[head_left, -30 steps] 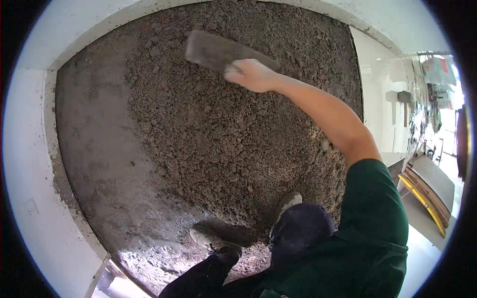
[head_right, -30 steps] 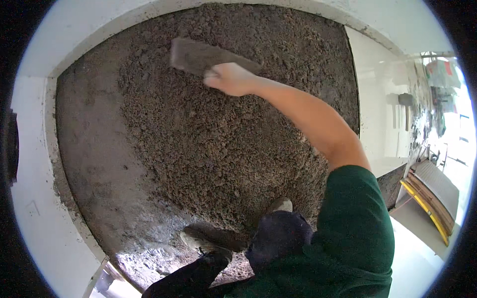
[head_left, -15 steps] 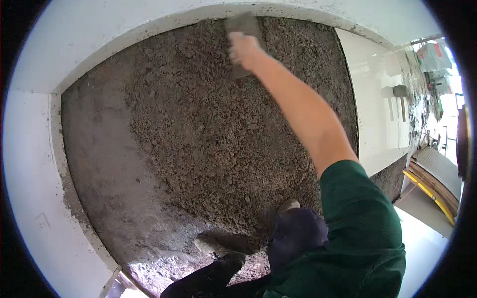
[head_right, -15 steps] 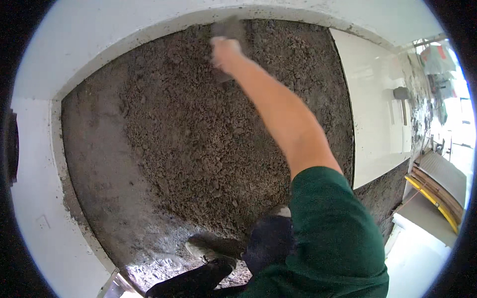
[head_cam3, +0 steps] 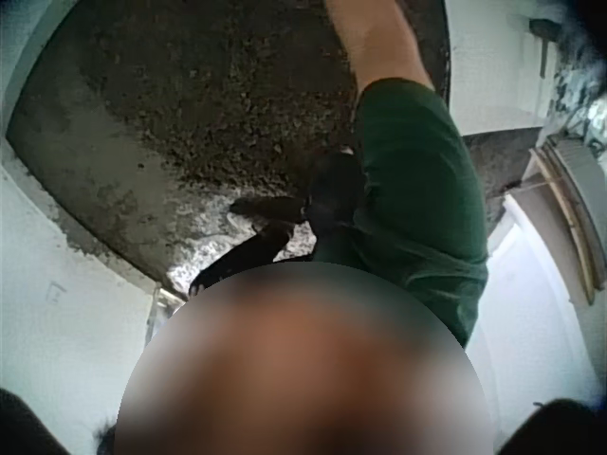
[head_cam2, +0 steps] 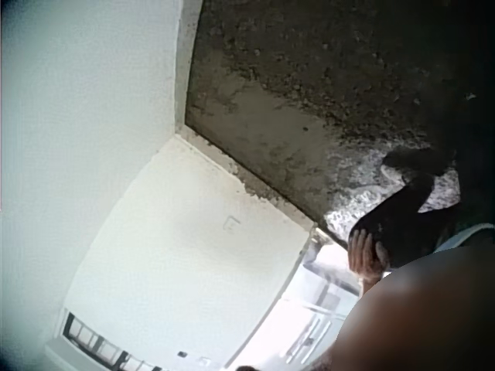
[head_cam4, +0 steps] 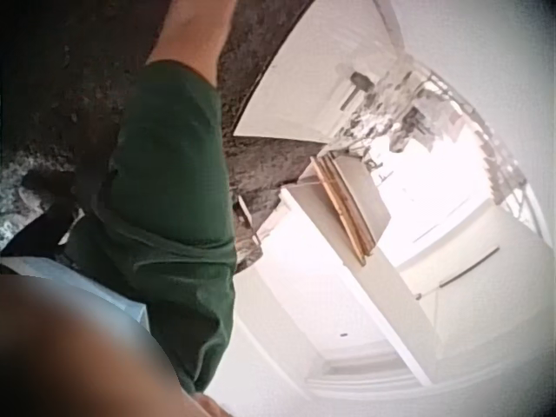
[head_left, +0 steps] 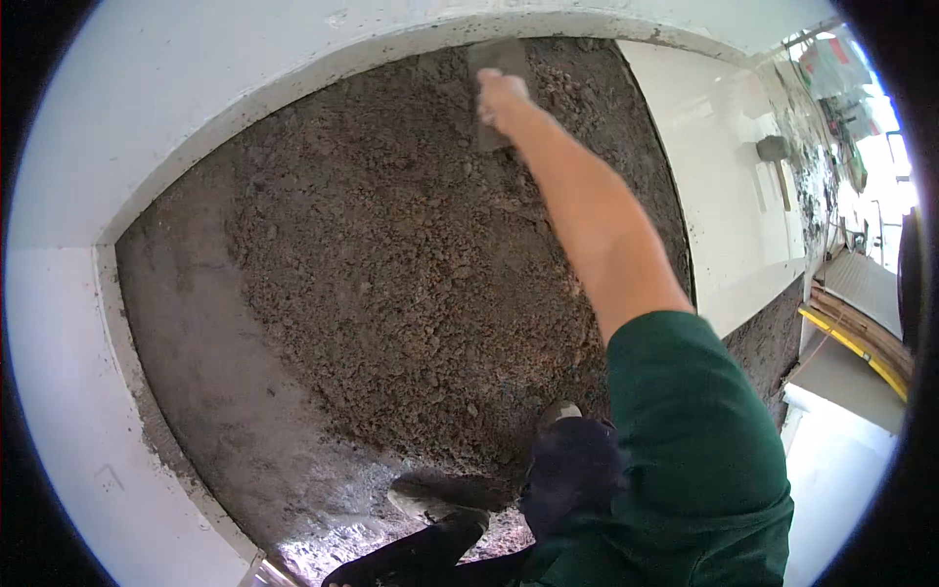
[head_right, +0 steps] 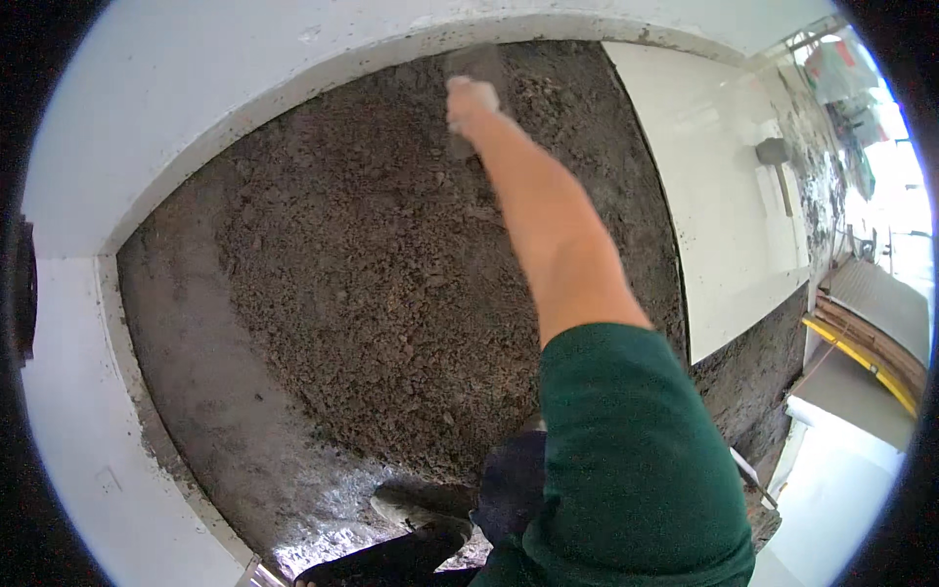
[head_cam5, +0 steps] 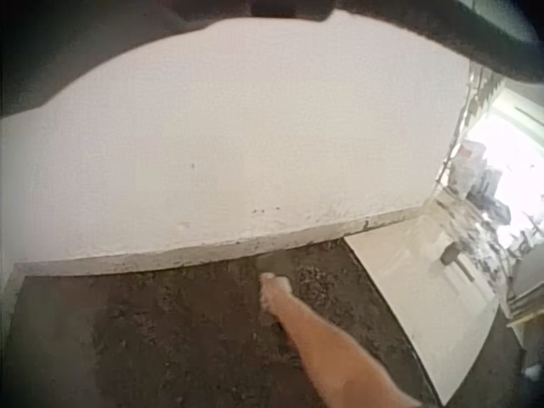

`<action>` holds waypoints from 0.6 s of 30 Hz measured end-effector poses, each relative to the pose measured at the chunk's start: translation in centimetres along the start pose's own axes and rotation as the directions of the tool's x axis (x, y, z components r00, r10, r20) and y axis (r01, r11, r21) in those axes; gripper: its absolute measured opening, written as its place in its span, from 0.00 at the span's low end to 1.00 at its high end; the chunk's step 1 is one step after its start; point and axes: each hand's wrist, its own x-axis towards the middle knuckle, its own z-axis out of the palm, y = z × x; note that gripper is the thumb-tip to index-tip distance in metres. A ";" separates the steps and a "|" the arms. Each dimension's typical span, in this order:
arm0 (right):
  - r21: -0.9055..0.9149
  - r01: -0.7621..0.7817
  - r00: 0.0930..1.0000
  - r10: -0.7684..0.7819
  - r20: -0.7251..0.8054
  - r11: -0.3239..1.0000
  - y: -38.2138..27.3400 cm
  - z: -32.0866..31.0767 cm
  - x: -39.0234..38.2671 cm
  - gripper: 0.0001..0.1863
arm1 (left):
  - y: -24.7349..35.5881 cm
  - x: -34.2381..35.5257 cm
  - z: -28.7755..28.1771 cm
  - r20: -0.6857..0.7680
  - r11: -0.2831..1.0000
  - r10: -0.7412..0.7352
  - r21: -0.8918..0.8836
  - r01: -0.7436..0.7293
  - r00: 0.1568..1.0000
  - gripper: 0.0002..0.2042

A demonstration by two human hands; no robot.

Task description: Leveling a cement and sand mixture on the floor using a trowel.

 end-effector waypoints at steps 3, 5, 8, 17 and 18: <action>0.742 -0.405 0.884 0.436 0.169 0.535 5.2 -5.0 1.0 0.15 | -3.4 -1.7 0.8 0.059 0.995 0.103 0.005 -0.103 0.993 0.17; 0.719 -0.345 0.926 0.343 0.157 0.603 9.6 -5.8 2.4 0.14 | -5.5 -1.9 1.5 0.038 0.962 0.272 -0.019 -0.272 0.962 0.18; 0.598 -0.308 0.944 0.159 0.289 0.740 4.4 -2.2 -2.1 0.15 | -0.9 1.0 0.6 0.044 0.997 0.081 0.012 -0.082 0.996 0.16; 0.523 -0.340 0.940 0.268 0.211 0.782 12.9 -9.7 1.1 0.21 | -0.4 4.6 2.3 -0.107 0.971 0.232 0.086 -0.224 0.967 0.17; 0.430 -0.244 0.970 0.222 0.102 0.869 16.4 -11.3 2.3 0.21 | -1.2 5.0 2.7 -0.059 0.949 0.295 0.132 -0.285 0.954 0.19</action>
